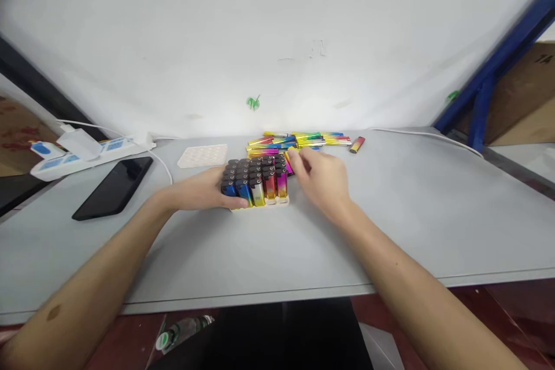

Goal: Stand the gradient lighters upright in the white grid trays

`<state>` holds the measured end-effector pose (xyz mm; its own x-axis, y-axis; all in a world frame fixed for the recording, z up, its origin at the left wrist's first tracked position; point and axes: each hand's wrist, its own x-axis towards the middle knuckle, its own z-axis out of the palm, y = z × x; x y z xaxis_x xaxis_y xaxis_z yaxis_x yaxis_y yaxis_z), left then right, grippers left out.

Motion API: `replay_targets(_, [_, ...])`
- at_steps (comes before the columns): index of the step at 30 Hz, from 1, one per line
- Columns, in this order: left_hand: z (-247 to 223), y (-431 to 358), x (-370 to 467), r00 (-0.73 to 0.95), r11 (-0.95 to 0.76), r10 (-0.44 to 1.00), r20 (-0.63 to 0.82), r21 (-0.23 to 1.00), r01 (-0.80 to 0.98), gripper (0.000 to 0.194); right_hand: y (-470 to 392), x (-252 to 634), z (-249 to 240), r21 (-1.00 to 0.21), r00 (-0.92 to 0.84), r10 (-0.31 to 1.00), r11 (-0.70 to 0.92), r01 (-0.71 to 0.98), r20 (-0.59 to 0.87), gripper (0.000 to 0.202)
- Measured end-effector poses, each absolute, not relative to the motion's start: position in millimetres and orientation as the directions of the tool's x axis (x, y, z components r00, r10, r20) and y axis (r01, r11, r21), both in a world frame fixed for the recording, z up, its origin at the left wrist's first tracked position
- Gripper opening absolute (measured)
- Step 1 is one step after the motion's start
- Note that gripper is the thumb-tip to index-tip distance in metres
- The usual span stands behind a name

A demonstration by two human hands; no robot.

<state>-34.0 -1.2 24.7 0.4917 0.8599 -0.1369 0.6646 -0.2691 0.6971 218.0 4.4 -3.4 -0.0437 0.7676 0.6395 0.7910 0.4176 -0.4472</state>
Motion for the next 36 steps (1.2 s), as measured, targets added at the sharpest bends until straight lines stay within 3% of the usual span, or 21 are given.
replay_targets(5, [25, -1, -34, 0.498, -0.296, 0.859, -0.116, 0.681, 0.67, 0.072, 29, 237, -15, -0.427, 0.04, 0.907, 0.159, 0.89, 0.42, 0.03])
replay_targets(9, [24, -1, -35, 0.5, -0.281, 0.856, -0.13, 0.694, 0.663, 0.075, 35, 241, -25, -0.34, 0.013, 0.964, 0.081, 0.937, 0.265, 0.027])
replay_targets(17, [23, -1, -35, 0.508, -0.278, 0.853, -0.124, 0.716, 0.641, 0.076, 46, 243, -33, -0.312, 0.052, 0.979, 0.013, 0.95, 0.199, 0.043])
replay_targets(23, [24, -2, -34, 0.5, -0.255, 0.855, -0.14, 0.726, 0.639, 0.067, 49, 242, -32, -0.288, 0.034, 0.98, 0.025, 0.957, 0.196, 0.033])
replay_targets(26, [24, -2, -34, 0.505, -0.258, 0.852, -0.141, 0.726, 0.638, 0.067, 49, 245, -31, -0.39, 0.041, 0.969, 0.06, 0.919, 0.245, 0.029])
replay_targets(28, [24, -2, -34, 0.499, -0.26, 0.856, -0.137, 0.72, 0.643, 0.069, 50, 247, -30, -0.55, 0.058, 0.959, 0.11, 0.828, 0.279, 0.028])
replay_targets(32, [26, -3, -33, 0.506, -0.28, 0.854, -0.12, 0.713, 0.642, 0.063, 47, 246, -22, -0.885, 0.132, 0.95, 0.204, 0.417, 0.282, 0.026])
replay_targets(36, [28, -4, -32, 0.508, -0.288, 0.854, -0.115, 0.709, 0.644, 0.061, 40, 240, -14, -0.975, 0.097, 0.97, 0.217, 0.052, 0.221, 0.033])
